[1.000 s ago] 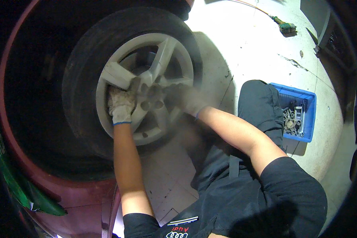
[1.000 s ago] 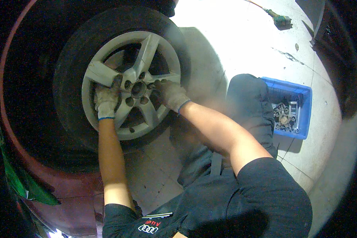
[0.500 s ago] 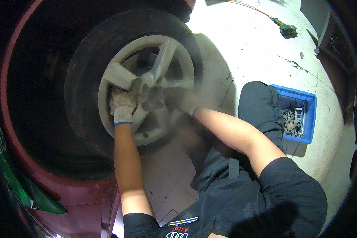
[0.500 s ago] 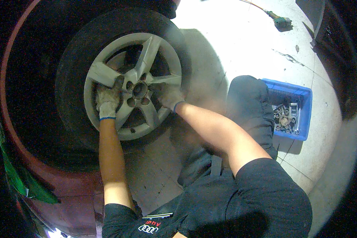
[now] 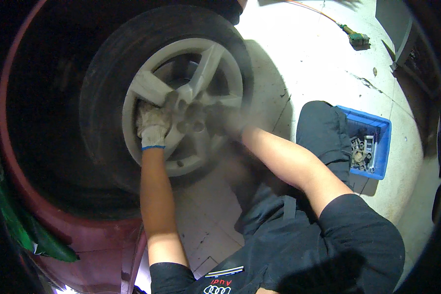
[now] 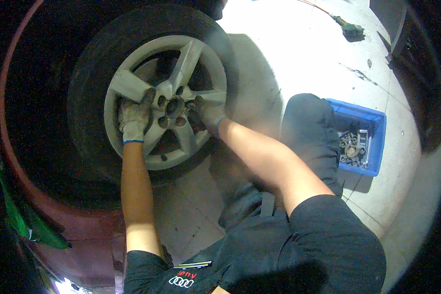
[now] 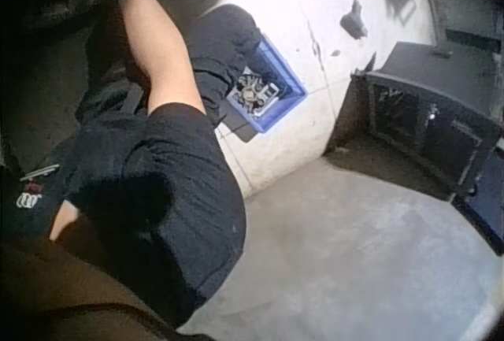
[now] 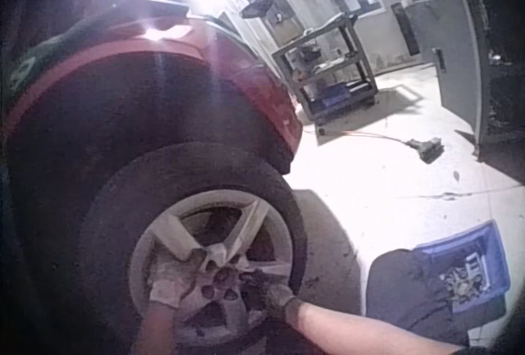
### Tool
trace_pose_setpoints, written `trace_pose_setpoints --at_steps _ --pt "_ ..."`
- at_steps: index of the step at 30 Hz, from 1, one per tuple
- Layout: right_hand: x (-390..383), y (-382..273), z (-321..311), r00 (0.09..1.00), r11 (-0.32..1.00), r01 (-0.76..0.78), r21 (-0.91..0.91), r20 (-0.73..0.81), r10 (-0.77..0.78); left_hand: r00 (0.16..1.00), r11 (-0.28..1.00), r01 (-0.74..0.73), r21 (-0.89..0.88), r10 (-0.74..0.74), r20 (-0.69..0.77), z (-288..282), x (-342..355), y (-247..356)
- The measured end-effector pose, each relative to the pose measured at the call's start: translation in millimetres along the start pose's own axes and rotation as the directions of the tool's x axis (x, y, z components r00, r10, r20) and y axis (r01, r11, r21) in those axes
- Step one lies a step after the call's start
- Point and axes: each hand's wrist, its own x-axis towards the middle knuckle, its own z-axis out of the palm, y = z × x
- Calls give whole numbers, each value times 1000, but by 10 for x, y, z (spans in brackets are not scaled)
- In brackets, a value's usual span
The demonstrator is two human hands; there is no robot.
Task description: The person lifts a car wheel and mounts it onto the hub of a red car. They then insert lug nuts by hand and tighten them with a pneumatic impact wrench. Finally, they use a pneumatic impact wrench to tighten the lug nuts further.
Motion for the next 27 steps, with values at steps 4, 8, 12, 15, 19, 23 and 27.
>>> trace_pose_setpoints --at_steps 4,8,12,15,19,23,27 --pt "11 -70 -164 974 959 -88 -270 176 139 1000 996 -15 -82 15 -8 -60 -42 76" --pt "80 29 -116 975 975 -28 -221 210 76 997 1000 13 -11 -12 75 -43 -48 65" --pt "71 176 153 980 866 -192 463 130 147 998 999 -50 -20 49 -45 83 19 -93" --pt "79 165 171 1000 996 5 93 -24 -3 966 946 -231 226 251 -64 192 116 -266" --pt "78 97 14 990 956 37 -291 138 4 998 1000 18 -1 -18 -60 308 177 -370" --pt "120 168 130 987 990 -107 89 128 95 993 987 -34 159 51 -108 249 145 -237" --pt "123 226 323 999 718 -18 696 -16 41 996 997 -75 -14 74 -43 77 8 -71"
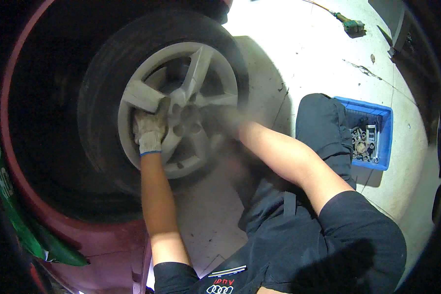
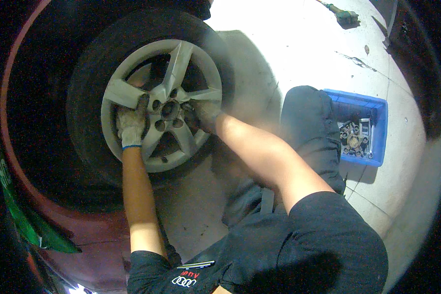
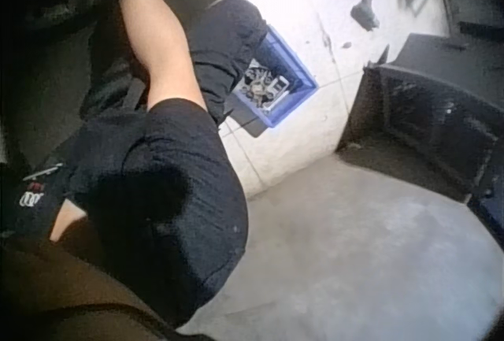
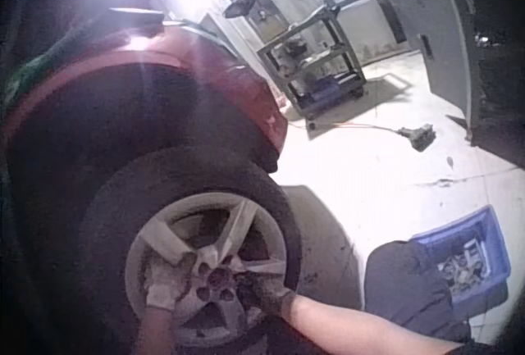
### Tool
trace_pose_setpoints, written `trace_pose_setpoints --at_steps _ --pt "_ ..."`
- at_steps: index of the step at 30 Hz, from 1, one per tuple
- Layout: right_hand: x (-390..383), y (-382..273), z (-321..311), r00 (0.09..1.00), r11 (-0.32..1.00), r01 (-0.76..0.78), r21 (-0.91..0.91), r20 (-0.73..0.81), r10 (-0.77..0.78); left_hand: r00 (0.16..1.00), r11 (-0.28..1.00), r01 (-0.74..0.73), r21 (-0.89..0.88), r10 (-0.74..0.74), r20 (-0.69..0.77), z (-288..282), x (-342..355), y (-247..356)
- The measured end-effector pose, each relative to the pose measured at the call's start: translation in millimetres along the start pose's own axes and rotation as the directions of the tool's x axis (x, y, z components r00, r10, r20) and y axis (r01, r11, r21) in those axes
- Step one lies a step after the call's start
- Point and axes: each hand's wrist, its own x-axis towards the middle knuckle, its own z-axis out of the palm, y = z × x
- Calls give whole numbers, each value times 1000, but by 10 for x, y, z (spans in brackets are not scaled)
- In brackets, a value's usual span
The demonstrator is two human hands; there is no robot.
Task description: The person lifts a car wheel and mounts it onto the hub of a red car. They then insert lug nuts by hand and tighten them with a pneumatic impact wrench. Finally, they use a pneumatic impact wrench to tighten the lug nuts further.
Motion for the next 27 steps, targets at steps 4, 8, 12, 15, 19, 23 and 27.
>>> trace_pose_setpoints --at_steps 4,8,12,15,19,23,27 --pt "-295 -563 -522 928 936 -344 -74 125 351 987 985 155 76 -158 36 -27 -1 14" --pt "-914 -1629 -1737 836 692 -535 485 183 518 995 991 95 90 -97 19 86 53 -122" --pt "-1608 -2312 -2931 900 913 -406 -47 -192 391 997 996 -74 55 72 41 118 -17 -288" --pt "-2146 -2437 -3669 702 714 -634 -297 -608 370 998 993 -55 105 51 34 1 -131 -422" --pt "-2872 -2172 -4394 518 -121 -777 -617 -738 433 995 995 104 2 -104 -3 -47 -255 -659" --pt "-3293 -1529 -4696 549 -364 -631 -685 -726 414 957 800 -289 525 251 144 34 -212 -769" --pt "-3269 -989 -5008 359 -454 -670 -588 -791 495 994 993 102 67 -105 43 6 -237 -587"
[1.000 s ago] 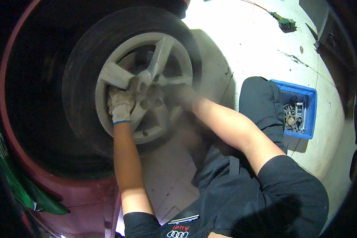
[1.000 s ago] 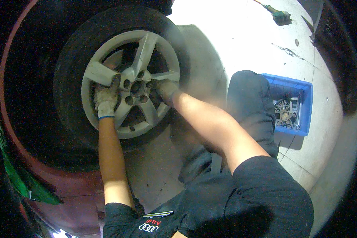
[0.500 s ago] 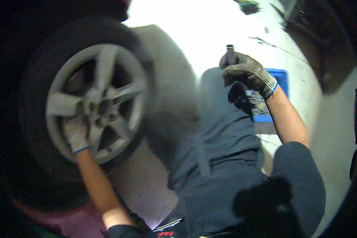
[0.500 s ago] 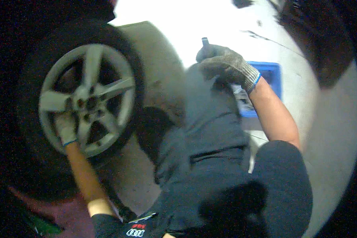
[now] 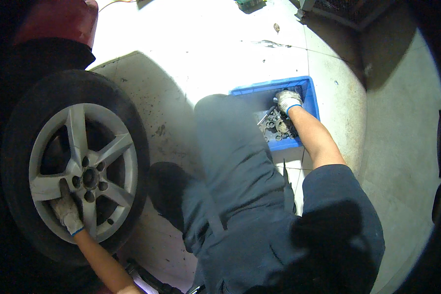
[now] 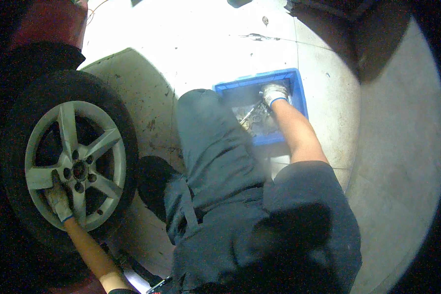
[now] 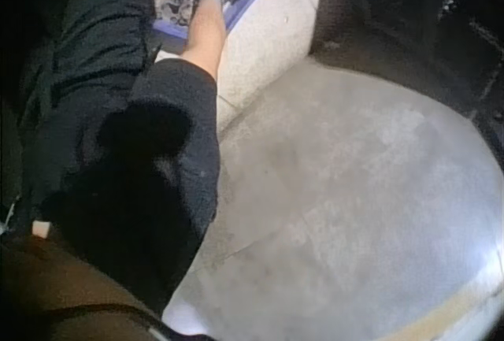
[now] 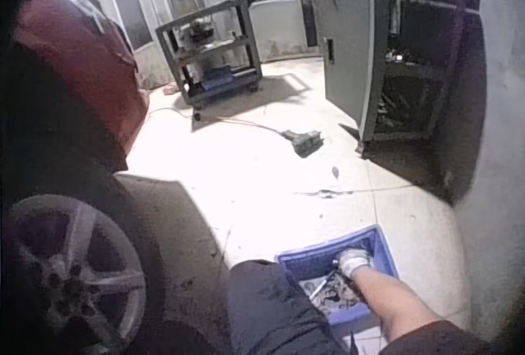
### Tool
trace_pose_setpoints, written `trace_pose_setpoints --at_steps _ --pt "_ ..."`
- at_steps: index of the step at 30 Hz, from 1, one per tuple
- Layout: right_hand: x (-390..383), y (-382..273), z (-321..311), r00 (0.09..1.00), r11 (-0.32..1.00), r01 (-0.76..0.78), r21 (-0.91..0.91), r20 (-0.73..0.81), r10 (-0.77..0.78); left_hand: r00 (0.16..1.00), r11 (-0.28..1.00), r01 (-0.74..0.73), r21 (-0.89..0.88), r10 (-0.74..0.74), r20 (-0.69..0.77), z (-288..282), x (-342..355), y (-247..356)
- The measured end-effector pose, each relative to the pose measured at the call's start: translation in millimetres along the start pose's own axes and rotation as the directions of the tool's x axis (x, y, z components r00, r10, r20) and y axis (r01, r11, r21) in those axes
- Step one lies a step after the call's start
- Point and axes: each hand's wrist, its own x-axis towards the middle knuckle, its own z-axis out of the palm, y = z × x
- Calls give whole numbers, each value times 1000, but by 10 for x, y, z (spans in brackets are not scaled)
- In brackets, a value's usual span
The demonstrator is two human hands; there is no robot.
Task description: The person lifts a car wheel and mounts it onto the hub of a red car. They then insert lug nuts by hand and tighten them with a pneumatic impact wrench. Finally, they use a pneumatic impact wrench to tighten the lug nuts further.
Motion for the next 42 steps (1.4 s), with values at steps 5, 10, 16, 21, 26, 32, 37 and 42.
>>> trace_pose_setpoints --at_steps 5,10,16,21,26,32,37,42 --pt "330 -166 234 969 970 -236 62 85 231 992 970 123 -208 -119 30 -97 -148 246" --pt "191 -133 3 995 998 -51 42 85 48 995 994 -104 -36 104 -7 -66 -95 100" --pt "84 -157 99 974 982 169 -90 169 -152 1000 1000 -8 10 8 25 -31 -18 -117" --pt "181 -413 448 993 999 24 -30 115 -21 990 973 -139 187 132 46 52 -57 -23" --pt "-216 -333 177 1000 984 12 176 -16 -10 975 818 -183 546 82 205 -82 -122 476" --pt "-266 -308 326 998 988 -10 156 -67 21 997 996 81 -41 -81 17 -429 -144 1082" --pt "10 139 574 913 879 334 341 -347 -212 988 993 107 -47 -101 115 -517 -156 1083" --pt "-185 442 295 998 160 -60 985 60 4 995 997 71 39 -74 65 -402 -179 1042"
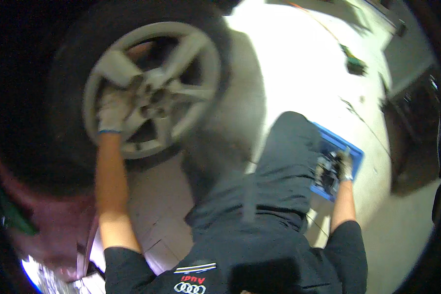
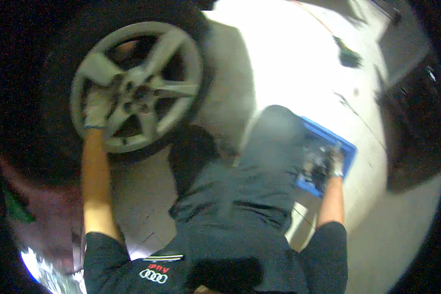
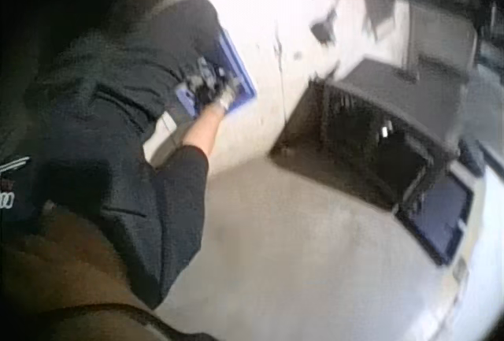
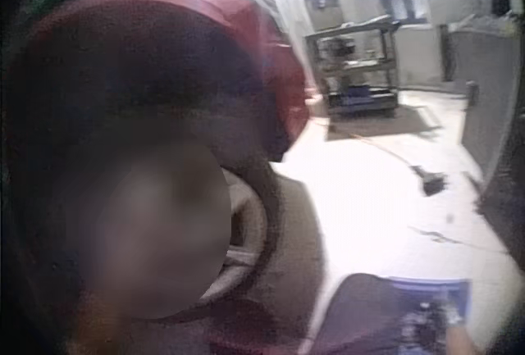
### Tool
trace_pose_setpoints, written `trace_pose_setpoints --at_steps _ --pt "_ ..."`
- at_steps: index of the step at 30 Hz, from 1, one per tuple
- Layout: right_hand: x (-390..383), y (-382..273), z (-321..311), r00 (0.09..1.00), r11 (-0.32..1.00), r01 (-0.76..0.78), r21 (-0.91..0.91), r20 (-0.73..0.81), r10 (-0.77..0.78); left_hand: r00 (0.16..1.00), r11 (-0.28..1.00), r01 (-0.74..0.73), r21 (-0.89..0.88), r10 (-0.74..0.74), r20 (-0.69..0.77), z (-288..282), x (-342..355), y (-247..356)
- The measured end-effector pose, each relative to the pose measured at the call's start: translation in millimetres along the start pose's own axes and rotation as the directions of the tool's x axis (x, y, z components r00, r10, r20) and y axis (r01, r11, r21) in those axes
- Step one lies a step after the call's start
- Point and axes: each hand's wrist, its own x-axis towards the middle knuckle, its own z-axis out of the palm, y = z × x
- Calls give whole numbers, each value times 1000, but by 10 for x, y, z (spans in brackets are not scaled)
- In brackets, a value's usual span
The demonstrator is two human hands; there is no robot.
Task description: The person lifts a car wheel and mounts it onto the hub of a red car. They then insert lug nuts by hand and tighten them with a pneumatic impact wrench. Finally, they use a pneumatic impact wrench to tighten the lug nuts further.
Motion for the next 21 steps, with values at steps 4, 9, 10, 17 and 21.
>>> trace_pose_setpoints --at_steps 4,9,10,17,21 --pt "-238 -429 -77 968 928 212 305 65 -242 997 993 -6 -120 -4 -82 162 -234 28" --pt "-1307 -1335 523 756 768 572 288 180 -630 980 634 -192 -749 92 -174 462 -1133 384" --pt "-1637 -1599 634 763 817 514 261 295 -575 987 624 -154 -766 127 -95 475 -1344 510" --pt "-3300 -2472 2346 542 814 576 -76 781 -310 726 -62 387 -920 636 262 866 -2076 1166" --pt "-3518 -2513 2844 483 615 747 -253 842 -241 783 -264 499 -826 545 299 770 -2122 763"
